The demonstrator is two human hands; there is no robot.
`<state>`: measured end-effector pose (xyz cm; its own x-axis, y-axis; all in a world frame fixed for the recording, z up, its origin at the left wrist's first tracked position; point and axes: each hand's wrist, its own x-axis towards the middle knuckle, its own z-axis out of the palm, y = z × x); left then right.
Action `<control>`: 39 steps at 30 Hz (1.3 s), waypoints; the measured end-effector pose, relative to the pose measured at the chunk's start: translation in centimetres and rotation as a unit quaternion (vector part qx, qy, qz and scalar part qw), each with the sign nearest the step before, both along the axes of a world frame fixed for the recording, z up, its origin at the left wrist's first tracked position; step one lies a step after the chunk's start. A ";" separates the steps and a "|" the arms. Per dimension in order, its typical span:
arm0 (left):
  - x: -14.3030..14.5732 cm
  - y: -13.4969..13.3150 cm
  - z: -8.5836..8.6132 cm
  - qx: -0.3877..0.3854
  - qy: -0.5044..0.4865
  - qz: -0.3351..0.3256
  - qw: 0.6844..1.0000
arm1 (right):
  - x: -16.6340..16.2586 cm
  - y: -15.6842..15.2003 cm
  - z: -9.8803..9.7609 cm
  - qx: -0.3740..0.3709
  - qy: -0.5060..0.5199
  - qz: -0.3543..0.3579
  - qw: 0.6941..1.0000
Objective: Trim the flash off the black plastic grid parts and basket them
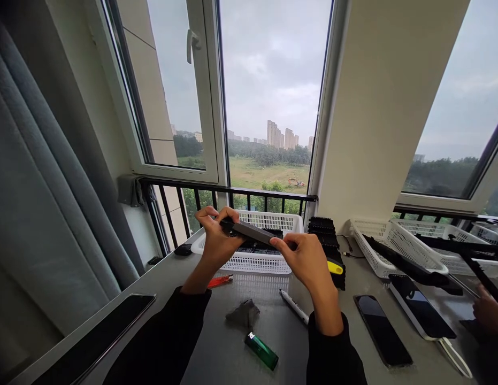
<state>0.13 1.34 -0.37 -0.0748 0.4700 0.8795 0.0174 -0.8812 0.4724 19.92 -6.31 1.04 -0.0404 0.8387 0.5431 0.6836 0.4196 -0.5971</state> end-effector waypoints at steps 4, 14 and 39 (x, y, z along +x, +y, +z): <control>-0.3 0.4 0.0 0.009 -0.017 -0.004 1.000 | 0.6 0.4 -0.5 0.003 -0.019 -0.029 0.999; -0.1 0.1 0.0 -0.014 -0.009 -0.016 1.000 | -0.5 0.0 -0.1 0.014 -0.028 -0.025 0.999; 0.1 -0.1 -0.3 -0.024 0.007 -0.036 0.999 | -1.1 -0.4 0.4 -0.038 0.114 -0.007 0.993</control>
